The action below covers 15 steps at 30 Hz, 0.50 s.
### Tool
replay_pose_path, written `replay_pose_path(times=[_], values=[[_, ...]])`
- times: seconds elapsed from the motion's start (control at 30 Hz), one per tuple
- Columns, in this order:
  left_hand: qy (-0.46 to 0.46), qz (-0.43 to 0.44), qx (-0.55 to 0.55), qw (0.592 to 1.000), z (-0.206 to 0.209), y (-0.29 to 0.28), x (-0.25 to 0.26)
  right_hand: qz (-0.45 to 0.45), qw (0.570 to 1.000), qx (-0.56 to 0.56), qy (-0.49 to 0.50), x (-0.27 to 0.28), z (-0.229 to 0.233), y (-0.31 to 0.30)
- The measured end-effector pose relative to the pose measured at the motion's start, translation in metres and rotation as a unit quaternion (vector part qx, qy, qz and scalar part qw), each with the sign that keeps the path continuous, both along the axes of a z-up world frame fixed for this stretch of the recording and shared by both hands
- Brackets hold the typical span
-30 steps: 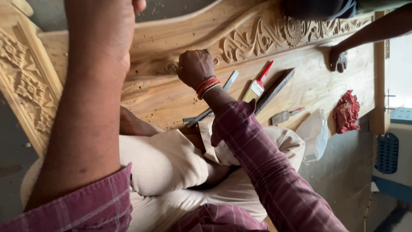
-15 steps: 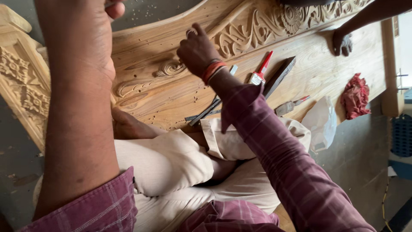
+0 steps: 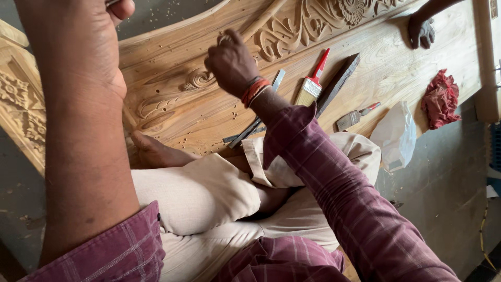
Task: The person is carving intricate floral patterns into a large wooden board using a chisel and a wooden mallet. They are sitting cross-legged on the floor, striking the chisel to remove wood shavings and refine the design. The person occasionally uses a brush to clear away debris from the carved areas.
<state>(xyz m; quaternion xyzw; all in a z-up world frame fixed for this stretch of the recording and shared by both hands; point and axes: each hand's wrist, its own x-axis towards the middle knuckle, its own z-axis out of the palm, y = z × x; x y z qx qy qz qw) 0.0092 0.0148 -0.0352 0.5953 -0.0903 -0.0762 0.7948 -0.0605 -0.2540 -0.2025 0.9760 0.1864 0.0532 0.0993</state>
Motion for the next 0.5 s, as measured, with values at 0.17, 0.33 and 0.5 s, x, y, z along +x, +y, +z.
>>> replay_pose_path(times=[0.17,0.33,0.5], values=[[0.016,-0.002,-0.015,1.000,-0.003,-0.006,0.002,-0.021,0.990,-0.138,-0.029,-0.034,0.012,0.045],[0.007,-0.012,-0.015,1.000,-0.005,-0.005,0.000,0.023,0.994,-0.109,-0.018,-0.040,0.022,0.046],[-0.007,-0.002,0.022,1.000,0.002,-0.005,-0.001,0.029,0.994,-0.101,0.040,-0.024,0.025,0.029]])
